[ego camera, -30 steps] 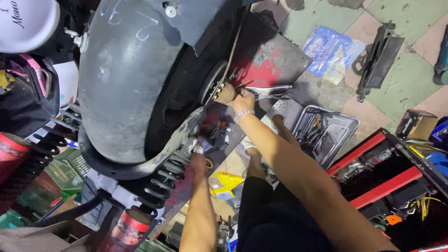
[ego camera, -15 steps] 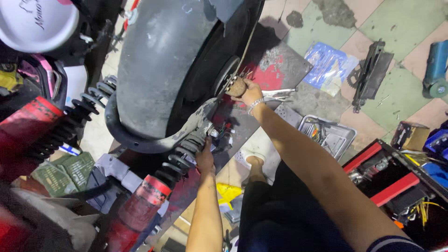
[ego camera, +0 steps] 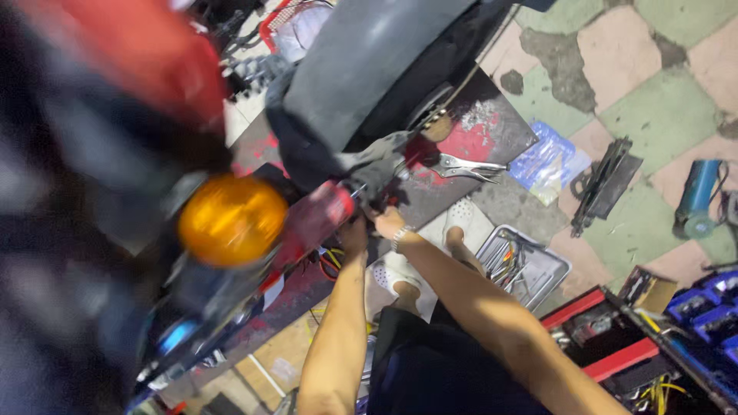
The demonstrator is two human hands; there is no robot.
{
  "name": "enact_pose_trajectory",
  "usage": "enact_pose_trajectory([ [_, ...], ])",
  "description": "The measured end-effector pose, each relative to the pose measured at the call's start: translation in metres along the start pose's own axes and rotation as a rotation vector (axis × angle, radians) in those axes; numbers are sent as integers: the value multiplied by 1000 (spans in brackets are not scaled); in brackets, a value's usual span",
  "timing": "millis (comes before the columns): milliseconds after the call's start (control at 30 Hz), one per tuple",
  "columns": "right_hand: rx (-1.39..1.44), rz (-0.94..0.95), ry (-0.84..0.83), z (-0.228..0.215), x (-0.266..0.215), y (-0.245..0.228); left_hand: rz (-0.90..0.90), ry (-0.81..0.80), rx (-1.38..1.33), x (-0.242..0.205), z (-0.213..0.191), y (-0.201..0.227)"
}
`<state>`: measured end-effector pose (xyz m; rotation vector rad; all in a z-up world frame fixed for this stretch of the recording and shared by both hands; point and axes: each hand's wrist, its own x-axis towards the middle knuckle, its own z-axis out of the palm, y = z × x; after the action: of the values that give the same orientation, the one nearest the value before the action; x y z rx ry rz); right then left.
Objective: The person works on a scooter in a workshop, using pliers to adjust a cable near the rear wheel and then routing a wire along the handlebars. The person manipulates the scooter's brake or throttle cable and secures it with a zip tie.
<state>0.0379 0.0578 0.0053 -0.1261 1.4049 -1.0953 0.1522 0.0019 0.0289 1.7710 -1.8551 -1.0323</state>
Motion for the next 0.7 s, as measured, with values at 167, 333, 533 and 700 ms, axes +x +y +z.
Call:
enact_pose_trajectory([
  [167, -505, -447, 305, 31, 13, -8, 41, -236, 50, -46, -66, -29],
  [333, -379, -350, 348, 50, 17, -2, -270, -265, 328, -138, -222, -142],
  [533, 464, -176, 226, 96, 29, -7, -357, -208, 81, -179, -372, -262],
  [700, 532, -59, -7, 118, 5, 11, -215, -76, 66, -147, -390, -298],
])
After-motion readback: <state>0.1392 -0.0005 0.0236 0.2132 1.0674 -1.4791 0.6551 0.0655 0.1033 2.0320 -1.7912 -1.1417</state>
